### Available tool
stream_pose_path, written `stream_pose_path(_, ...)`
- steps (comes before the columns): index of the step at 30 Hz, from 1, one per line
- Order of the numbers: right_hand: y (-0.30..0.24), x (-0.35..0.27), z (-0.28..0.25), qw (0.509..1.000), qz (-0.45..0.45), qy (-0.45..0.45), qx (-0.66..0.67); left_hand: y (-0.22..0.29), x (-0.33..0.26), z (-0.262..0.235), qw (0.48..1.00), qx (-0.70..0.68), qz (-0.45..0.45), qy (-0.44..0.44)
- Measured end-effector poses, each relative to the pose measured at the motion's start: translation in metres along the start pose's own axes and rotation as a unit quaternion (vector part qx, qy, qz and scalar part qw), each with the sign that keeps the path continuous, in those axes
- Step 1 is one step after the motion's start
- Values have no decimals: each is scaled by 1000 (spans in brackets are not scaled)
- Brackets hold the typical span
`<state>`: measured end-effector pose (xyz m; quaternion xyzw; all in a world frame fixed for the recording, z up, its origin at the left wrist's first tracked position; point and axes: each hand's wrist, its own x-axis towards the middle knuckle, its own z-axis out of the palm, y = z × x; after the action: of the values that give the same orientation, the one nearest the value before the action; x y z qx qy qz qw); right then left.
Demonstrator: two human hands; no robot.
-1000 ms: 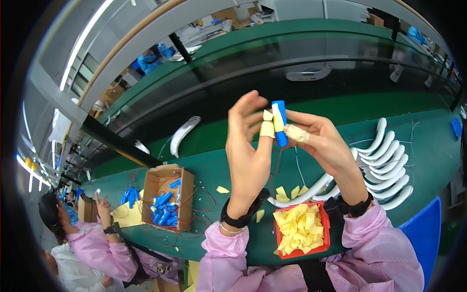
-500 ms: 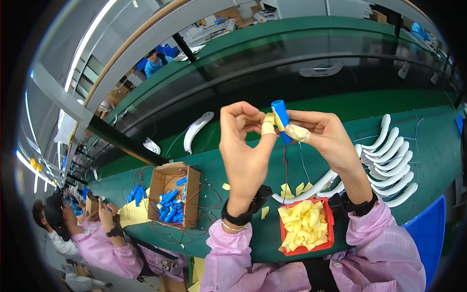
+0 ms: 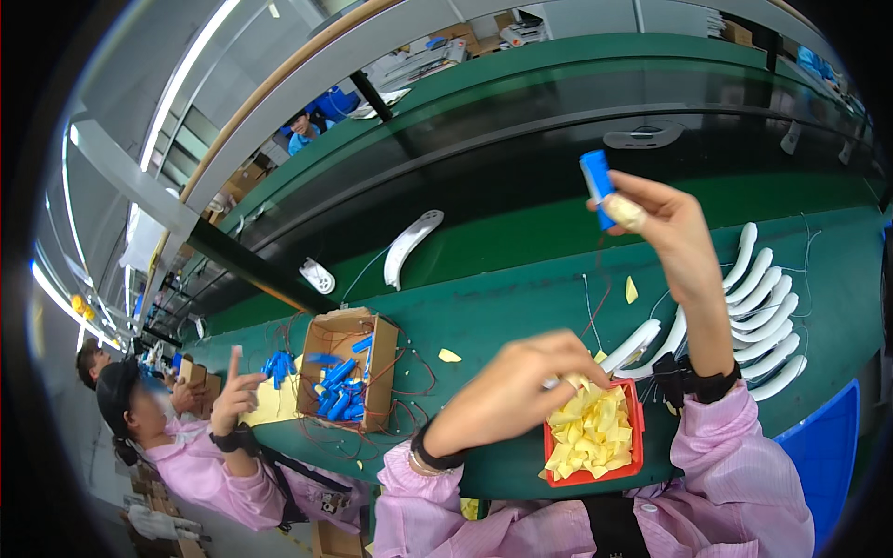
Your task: Assembling components into plastic housings on a production line.
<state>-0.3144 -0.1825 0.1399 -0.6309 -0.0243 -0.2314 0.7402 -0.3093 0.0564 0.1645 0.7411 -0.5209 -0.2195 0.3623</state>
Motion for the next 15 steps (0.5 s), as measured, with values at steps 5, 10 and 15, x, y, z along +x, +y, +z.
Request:
stream_pose_path(5,-13,3,-29,995,-41,89,-14,-71,22,-18,994,95,-20,58)
stream_pose_path(10,-40,-4,-46,983,-102,150,-27,-237,44,-172,862,299,-257,319)
stream_pose_path(15,-53,-14,-54,973,-123,194,-31,-359,55,-219,859,304,-407,63)
